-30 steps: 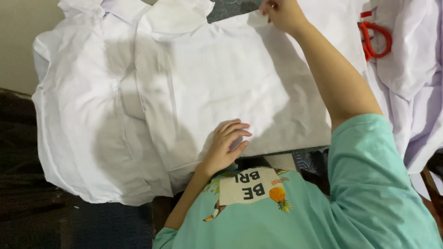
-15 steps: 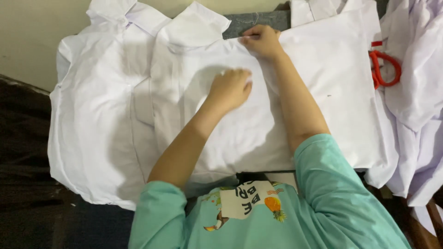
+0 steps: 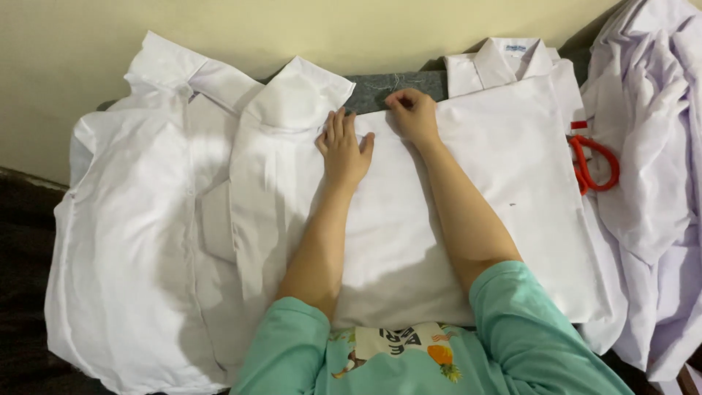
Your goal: Neatly folding white collared shirts on a flat work surface.
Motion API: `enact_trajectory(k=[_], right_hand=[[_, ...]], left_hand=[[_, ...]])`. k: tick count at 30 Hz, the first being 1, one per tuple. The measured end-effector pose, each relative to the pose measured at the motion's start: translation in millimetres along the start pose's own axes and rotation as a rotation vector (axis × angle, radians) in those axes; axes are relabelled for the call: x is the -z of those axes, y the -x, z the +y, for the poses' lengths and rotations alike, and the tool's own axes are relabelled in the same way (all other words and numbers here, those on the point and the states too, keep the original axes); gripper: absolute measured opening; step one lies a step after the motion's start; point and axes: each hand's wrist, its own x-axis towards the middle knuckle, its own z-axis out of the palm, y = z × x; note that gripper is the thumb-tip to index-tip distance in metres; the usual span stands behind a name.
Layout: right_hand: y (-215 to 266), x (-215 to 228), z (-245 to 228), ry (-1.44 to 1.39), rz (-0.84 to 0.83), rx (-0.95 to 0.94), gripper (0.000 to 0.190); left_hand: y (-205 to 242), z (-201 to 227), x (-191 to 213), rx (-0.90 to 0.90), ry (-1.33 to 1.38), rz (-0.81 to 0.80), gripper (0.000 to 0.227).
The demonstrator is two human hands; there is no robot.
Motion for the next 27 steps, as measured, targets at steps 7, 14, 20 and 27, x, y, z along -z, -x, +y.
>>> enact_trajectory(k=[7,14,20,27], right_hand=[[-6.5,46.2,-10.4,0.198,0.044,0.117,0.046],[5.7,63.5,-35.1,0.091,-0.225,0.126,0.016],[9.4,38.7,-26.8,0.374,-0.227,0.142,0.013],[4.6,39.5,-29.4,0.044,-0.041,0.145,0.011]], left_hand=[[-11.3,-16.9,-8.6,0.011,0.116,0.12,0.038],[-10.4,-13.1,-2.0,-0.003,0.08,0.06,0.038],[-9.6,-13.8,-7.0,-0.009,0.058,0.112,0.038],[-10.5,-12.9,-6.0,-0.006,0.075,0.118,0.036]])
